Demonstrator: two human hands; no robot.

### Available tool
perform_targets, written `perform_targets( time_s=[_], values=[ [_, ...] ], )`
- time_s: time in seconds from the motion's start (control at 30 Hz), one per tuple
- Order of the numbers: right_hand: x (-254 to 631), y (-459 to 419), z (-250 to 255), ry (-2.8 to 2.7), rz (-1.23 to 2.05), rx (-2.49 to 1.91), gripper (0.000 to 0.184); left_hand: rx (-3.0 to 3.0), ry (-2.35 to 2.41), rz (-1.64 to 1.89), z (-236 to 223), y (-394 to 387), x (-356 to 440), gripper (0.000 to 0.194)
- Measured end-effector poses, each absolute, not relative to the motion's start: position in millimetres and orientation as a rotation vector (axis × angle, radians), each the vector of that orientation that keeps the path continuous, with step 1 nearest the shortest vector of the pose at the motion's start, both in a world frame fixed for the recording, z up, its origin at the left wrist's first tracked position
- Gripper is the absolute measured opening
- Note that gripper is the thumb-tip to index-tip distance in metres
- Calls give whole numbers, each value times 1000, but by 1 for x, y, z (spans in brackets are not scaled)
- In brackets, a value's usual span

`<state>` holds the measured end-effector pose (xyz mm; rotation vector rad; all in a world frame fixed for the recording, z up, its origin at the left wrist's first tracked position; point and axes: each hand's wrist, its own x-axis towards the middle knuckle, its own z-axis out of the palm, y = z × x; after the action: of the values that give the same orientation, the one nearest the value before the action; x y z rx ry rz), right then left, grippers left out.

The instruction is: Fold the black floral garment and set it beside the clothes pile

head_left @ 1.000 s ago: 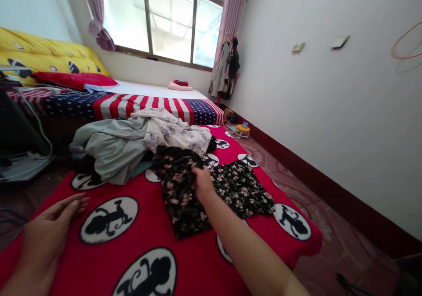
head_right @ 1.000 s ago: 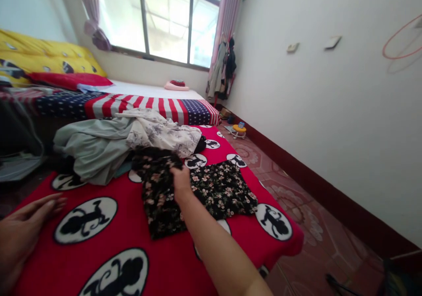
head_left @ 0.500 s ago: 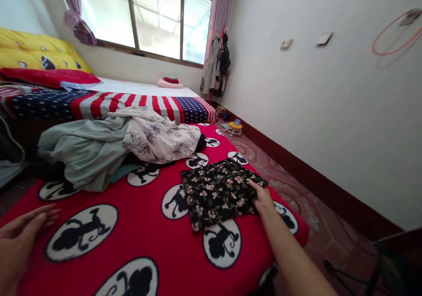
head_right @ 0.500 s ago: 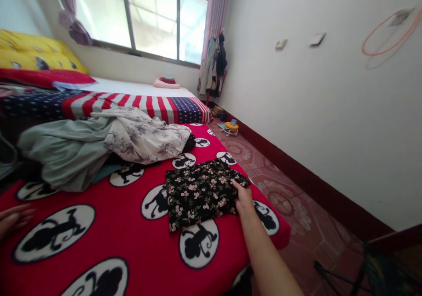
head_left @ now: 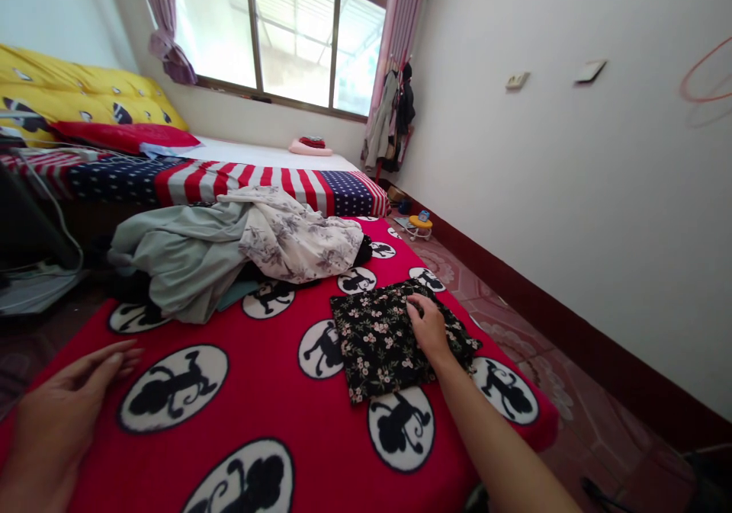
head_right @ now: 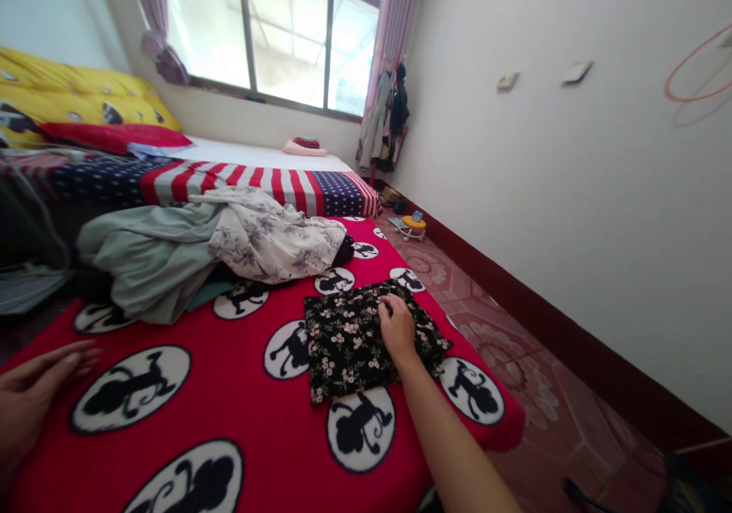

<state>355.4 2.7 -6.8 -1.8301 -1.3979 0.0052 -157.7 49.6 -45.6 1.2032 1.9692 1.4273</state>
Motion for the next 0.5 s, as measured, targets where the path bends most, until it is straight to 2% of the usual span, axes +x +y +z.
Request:
perform_targets(
  time_s=[0.2, 0.33, 0.43, 0.5],
  values=[
    [407, 42, -1, -1215, -53, -2070, 46, 930, 1907, 1525, 9, 31, -126, 17],
    [431, 56, 11, -1273, 84, -2144, 13, 866, 1894, 1520, 30, 24, -113, 9],
    [437, 56, 22, -1281, 105, -2164, 23, 855, 1901, 1496, 35, 22, -110, 6],
    [431, 51, 28, -1283, 40, -2167, 19, 847, 1911, 1487, 35, 23, -110, 6]
  ],
)
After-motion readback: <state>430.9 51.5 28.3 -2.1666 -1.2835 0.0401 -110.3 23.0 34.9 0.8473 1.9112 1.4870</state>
